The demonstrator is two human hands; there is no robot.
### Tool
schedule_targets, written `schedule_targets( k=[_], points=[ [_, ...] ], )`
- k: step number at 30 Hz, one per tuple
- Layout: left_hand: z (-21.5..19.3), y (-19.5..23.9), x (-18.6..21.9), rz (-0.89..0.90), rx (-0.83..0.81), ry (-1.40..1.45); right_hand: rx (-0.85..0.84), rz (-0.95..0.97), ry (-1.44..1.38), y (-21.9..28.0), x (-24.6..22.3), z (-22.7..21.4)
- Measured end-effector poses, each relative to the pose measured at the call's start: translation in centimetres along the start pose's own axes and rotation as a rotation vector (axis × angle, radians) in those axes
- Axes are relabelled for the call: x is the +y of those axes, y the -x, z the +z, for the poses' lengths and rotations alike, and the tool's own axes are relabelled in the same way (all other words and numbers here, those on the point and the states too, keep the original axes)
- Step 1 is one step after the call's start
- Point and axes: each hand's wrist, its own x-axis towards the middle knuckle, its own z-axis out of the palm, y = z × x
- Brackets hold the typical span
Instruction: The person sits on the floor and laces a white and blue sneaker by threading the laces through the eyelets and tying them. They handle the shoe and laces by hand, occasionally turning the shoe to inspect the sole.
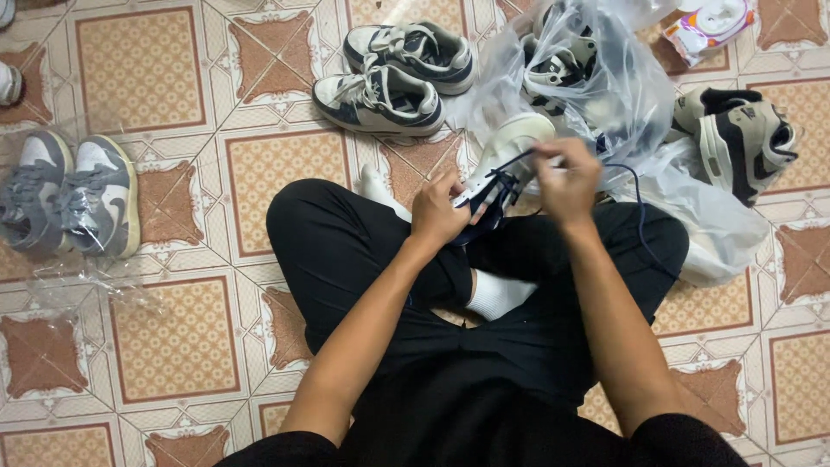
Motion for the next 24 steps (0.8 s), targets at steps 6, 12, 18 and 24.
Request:
schedule_targets(
  k=[6,12,18,24],
  points=[
    [0.3,0.3,1.1,-0.044,-0.042,0.018,0.517,0.455,-0.381,-0.1,7.2,-3.5],
    [4.1,0.5,-1.4,0.025,-0.166,-0.078,0.734,0.729,-0.556,0.8,6.3,-4.7],
    [5.6,1.8,-0.3,0.139,-0.194,-0.210,0.711,0.638,-0.574,-1.9,2.0,-3.5],
    [9.6,2.0,-0.2,0.281,-0.232,-0.360,0.496,0.286,-0.559,-7.8,-9.6,-1.5]
  ],
)
